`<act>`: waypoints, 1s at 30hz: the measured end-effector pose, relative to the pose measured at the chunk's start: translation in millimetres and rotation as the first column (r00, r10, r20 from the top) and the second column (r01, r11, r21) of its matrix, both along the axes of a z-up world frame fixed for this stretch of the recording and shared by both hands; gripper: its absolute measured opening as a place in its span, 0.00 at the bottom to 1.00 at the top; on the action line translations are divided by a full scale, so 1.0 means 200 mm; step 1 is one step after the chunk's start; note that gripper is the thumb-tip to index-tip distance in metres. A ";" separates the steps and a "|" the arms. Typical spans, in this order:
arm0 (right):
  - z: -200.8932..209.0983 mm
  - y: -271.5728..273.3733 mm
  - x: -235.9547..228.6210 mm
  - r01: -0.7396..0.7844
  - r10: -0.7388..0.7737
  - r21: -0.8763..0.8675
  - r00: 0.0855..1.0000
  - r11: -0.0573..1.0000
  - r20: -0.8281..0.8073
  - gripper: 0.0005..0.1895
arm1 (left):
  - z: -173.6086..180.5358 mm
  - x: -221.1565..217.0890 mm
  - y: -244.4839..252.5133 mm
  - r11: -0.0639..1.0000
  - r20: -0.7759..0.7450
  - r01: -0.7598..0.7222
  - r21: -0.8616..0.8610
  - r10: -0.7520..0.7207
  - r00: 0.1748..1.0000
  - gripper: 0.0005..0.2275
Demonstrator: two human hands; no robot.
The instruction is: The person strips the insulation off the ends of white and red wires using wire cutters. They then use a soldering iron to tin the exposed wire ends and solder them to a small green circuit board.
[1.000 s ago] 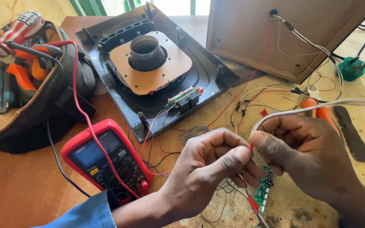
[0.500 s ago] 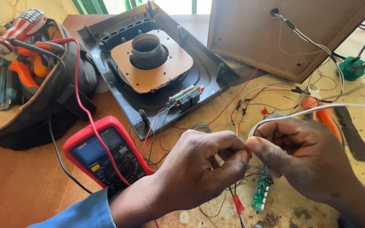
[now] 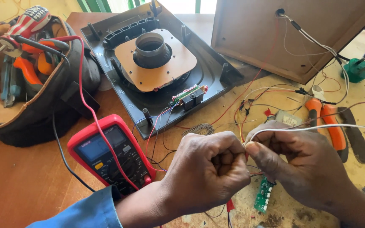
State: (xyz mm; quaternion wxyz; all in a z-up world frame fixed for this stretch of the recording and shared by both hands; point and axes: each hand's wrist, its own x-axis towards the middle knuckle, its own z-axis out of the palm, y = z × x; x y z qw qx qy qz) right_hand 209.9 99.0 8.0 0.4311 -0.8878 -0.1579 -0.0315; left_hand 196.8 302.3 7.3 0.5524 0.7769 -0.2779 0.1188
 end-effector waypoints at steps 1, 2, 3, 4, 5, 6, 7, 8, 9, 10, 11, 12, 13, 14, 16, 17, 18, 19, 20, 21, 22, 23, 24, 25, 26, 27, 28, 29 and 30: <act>0.00 0.00 0.00 -0.021 0.021 0.035 1.000 0.999 0.000 0.12 | 0.00 0.00 0.00 0.999 -0.028 0.017 -0.047 -0.019 0.999 0.09; -0.01 0.00 0.00 -0.022 0.022 0.034 1.000 0.999 0.001 0.12 | 0.00 0.00 -0.01 0.999 -0.027 0.017 -0.047 -0.018 0.999 0.09; -0.02 -0.01 0.00 -0.073 0.078 0.155 0.997 0.985 -0.025 0.12 | -0.01 -0.01 -0.01 0.985 -0.185 0.056 -0.164 -0.087 0.979 0.09; -0.03 -0.01 -0.01 -0.119 0.137 0.274 0.990 0.954 -0.046 0.12 | -0.01 -0.01 -0.02 0.956 -0.329 0.075 -0.283 -0.170 0.929 0.10; -0.04 -0.01 -0.01 -0.119 0.137 0.274 0.990 0.954 -0.045 0.12 | -0.01 0.00 -0.01 0.956 -0.329 0.075 -0.284 -0.170 0.929 0.10; -0.05 -0.02 -0.01 -0.105 0.136 0.343 0.988 0.933 -0.068 0.12 | 0.00 0.01 -0.01 0.927 -0.436 0.129 -0.351 -0.284 0.854 0.11; -0.07 -0.02 -0.01 -0.090 0.138 0.410 0.986 0.908 -0.090 0.13 | 0.00 0.01 0.00 0.890 -0.525 0.168 -0.424 -0.393 0.755 0.13; -0.06 -0.02 -0.02 -0.091 0.139 0.408 0.986 0.908 -0.090 0.13 | 0.00 0.01 0.00 0.889 -0.524 0.167 -0.426 -0.393 0.756 0.13; -0.05 -0.01 -0.01 -0.085 0.123 0.378 0.989 0.922 -0.077 0.12 | 0.00 0.01 0.00 0.893 -0.507 0.177 -0.413 -0.387 0.770 0.12; -0.05 -0.01 -0.01 -0.078 0.107 0.347 0.992 0.935 -0.065 0.12 | 0.00 0.01 0.00 0.897 -0.490 0.187 -0.400 -0.382 0.783 0.11; -0.04 0.00 -0.01 -0.077 0.106 0.347 0.992 0.935 -0.065 0.12 | 0.00 0.01 0.01 0.897 -0.490 0.188 -0.400 -0.383 0.783 0.11; -0.03 0.00 0.00 -0.040 0.060 0.295 0.996 0.955 -0.061 0.12 | 0.01 0.02 0.02 0.923 -0.379 0.174 -0.343 -0.305 0.874 0.09; -0.02 0.00 0.01 0.000 0.014 0.243 0.998 0.970 -0.055 0.13 | 0.02 0.02 0.03 0.946 -0.253 0.149 -0.288 -0.226 0.941 0.07; -0.01 0.00 0.01 0.003 0.011 0.244 0.998 0.970 -0.055 0.13 | 0.02 0.02 0.02 0.945 -0.253 0.152 -0.288 -0.228 0.940 0.07; 0.00 0.01 0.01 0.102 -0.077 0.223 0.990 0.969 -0.119 0.11 | 0.02 0.02 0.01 0.906 -0.364 0.116 -0.407 -0.277 0.889 0.07; 0.00 0.01 0.01 0.103 -0.077 0.224 0.990 0.969 -0.119 0.11 | 0.02 0.02 0.01 0.906 -0.363 0.117 -0.406 -0.277 0.889 0.07; 0.01 0.01 0.02 0.080 -0.053 0.245 0.992 0.966 -0.115 0.11 | 0.02 0.01 0.00 0.937 -0.298 0.096 -0.336 -0.202 0.933 0.07; 0.02 0.01 0.02 0.058 -0.029 0.266 0.993 0.962 -0.111 0.12 | 0.02 0.01 0.00 0.961 -0.226 0.067 -0.268 -0.131 0.965 0.08; 0.01 0.00 0.01 0.060 -0.032 0.266 0.993 0.962 -0.110 0.12 | 0.02 0.01 -0.01 0.961 -0.226 0.070 -0.267 -0.133 0.965 0.08; 0.01 0.00 0.00 0.082 -0.074 0.138 0.995 0.987 -0.059 0.12 | 0.02 0.01 -0.01 0.964 -0.214 0.071 -0.255 -0.128 0.969 0.07; 0.01 0.00 -0.01 0.110 -0.110 0.010 0.994 0.994 -0.003 0.13 | 0.02 0.01 -0.01 0.968 -0.202 0.072 -0.242 -0.123 0.972 0.06; 0.00 0.00 -0.01 0.105 -0.105 0.017 0.994 0.994 0.015 0.13 | 0.02 0.01 -0.01 0.969 -0.185 0.071 -0.236 -0.117 0.976 0.06; -0.02 0.00 -0.01 0.128 -0.128 0.040 0.992 0.991 -0.008 0.12 | 0.02 0.01 -0.02 0.979 -0.170 0.040 -0.201 -0.075 0.983 0.06; -0.03 0.00 -0.01 0.150 -0.148 0.067 0.988 0.986 -0.031 0.10 | 0.03 0.00 -0.02 0.987 -0.153 0.006 -0.163 -0.031 0.988 0.06; -0.03 0.01 -0.01 0.143 -0.142 0.078 0.990 0.987 -0.015 0.10 | 0.02 0.00 -0.02 0.988 -0.136 0.002 -0.154 -0.023 0.990 0.06; -0.04 0.02 -0.01 0.206 -0.191 0.149 0.975 0.967 -0.112 0.07 | 0.01 0.00 -0.02 0.992 -0.118 -0.004 -0.122 -0.010 0.993 0.07; -0.05 0.03 -0.02 0.273 -0.229 0.213 0.950 0.938 -0.211 0.06 | 0.00 0.01 -0.03 0.996 -0.099 -0.011 -0.091 0.002 0.995 0.07; -0.05 0.03 -0.01 0.276 -0.232 0.217 0.950 0.936 -0.208 0.06 | 0.00 0.01 -0.02 0.996 -0.094 -0.006 -0.088 -0.002 0.996 0.07; -0.05 0.03 0.00 0.267 -0.238 0.174 0.956 0.948 -0.174 0.07 | 0.00 0.02 -0.02 0.999 -0.031 -0.048 0.005 0.048 0.998 0.06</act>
